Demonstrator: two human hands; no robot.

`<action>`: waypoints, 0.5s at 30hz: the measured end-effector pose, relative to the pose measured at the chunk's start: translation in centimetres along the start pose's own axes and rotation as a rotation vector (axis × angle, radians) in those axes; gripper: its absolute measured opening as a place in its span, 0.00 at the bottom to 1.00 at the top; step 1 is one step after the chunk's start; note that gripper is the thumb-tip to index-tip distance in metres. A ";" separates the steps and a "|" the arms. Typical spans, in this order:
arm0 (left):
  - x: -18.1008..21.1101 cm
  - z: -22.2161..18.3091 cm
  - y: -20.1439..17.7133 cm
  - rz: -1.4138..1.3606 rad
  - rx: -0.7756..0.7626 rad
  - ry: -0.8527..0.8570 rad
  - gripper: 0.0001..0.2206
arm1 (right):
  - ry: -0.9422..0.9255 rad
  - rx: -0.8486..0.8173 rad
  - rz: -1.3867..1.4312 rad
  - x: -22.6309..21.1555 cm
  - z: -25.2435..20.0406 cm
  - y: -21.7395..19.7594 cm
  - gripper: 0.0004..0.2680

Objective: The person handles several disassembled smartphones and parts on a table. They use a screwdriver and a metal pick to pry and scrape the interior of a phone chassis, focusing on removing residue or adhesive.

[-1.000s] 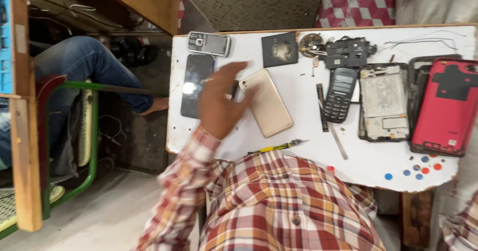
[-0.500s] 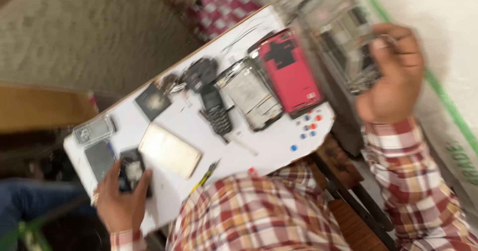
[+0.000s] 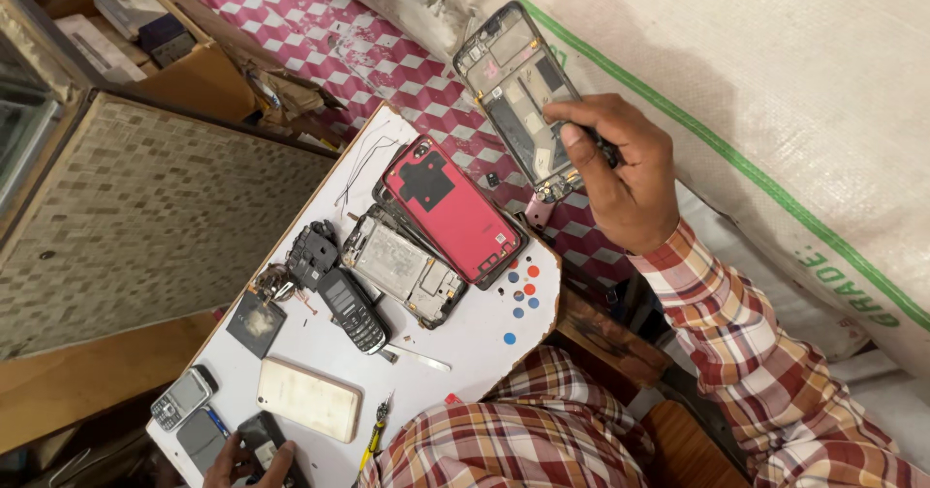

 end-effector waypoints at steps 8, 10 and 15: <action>1.0 -8.7 0.2 -0.476 0.306 -0.020 0.38 | 0.001 -0.133 -0.063 -0.8 -0.9 3.8 0.10; 2.5 -12.4 -0.9 -0.683 0.301 0.096 0.36 | -0.008 -0.155 -0.081 -1.0 -1.3 4.7 0.10; 9.0 -19.2 -3.0 -1.036 0.002 0.404 0.41 | -0.101 -0.203 -0.245 -1.1 -2.4 6.5 0.12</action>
Point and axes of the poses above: each hand's wrist, its own z-axis towards the middle knuckle, its own y-axis out of the palm, x = y × z, the point moved 2 cm from there along z, towards the middle knuckle, and after that the axes turned 13 degrees about -y, right-handed, at the moved point
